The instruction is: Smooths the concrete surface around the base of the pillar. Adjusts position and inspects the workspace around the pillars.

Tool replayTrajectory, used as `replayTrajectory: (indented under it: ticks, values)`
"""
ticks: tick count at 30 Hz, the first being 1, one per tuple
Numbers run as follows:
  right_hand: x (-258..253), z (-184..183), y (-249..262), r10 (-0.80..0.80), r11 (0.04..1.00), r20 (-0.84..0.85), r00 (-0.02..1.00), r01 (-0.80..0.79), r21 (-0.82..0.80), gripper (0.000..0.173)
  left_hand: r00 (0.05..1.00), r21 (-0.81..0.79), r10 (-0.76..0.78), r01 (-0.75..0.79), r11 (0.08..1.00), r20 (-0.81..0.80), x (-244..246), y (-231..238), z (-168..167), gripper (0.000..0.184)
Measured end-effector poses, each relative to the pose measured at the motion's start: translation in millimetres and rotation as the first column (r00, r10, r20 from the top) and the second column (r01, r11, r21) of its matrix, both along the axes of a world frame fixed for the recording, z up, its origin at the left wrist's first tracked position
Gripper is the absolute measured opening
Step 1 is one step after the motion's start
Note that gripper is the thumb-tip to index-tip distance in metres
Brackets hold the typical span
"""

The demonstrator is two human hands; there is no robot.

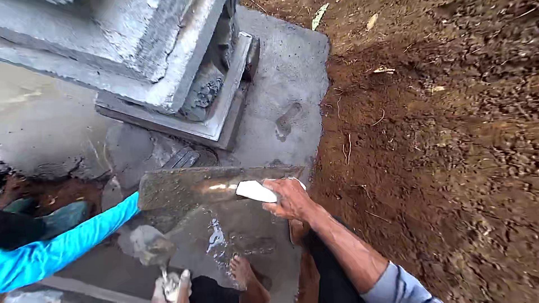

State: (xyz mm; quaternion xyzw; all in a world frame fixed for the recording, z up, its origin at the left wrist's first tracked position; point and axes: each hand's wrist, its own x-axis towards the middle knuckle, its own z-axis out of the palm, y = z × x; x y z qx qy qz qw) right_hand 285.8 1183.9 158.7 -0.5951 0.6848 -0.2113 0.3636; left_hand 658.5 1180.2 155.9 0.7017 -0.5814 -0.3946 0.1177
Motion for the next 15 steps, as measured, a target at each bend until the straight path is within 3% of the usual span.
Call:
replayTrajectory:
  ticks: [3,7,10,13,15]
  values:
    - [-7,2,-1,0.102,0.985,-0.069,0.992,-0.091,0.150,0.044,0.999,-0.180,0.037,-0.042,0.983,-0.028,-20,-38,-63,0.049]
    - [-10,6,6,0.229,0.965,-0.140,0.963,-0.206,0.164,0.058,0.998,-0.271,-0.068,0.066,0.960,0.000,-40,-59,-119,0.048]
    - [-2,14,21,0.260,0.957,-0.159,0.952,-0.233,0.170,0.062,0.995,-0.292,-0.081,0.059,0.955,-0.062,-40,-55,-147,0.052]
    - [5,21,31,0.282,0.952,-0.220,0.934,-0.242,0.189,0.059,0.994,-0.240,-0.107,0.100,0.965,-0.012,-38,-60,-162,0.060]
    - [9,19,35,0.298,0.946,-0.266,0.917,-0.246,0.210,0.055,0.987,-0.263,-0.134,0.105,0.959,-0.094,-35,-73,-180,0.056]
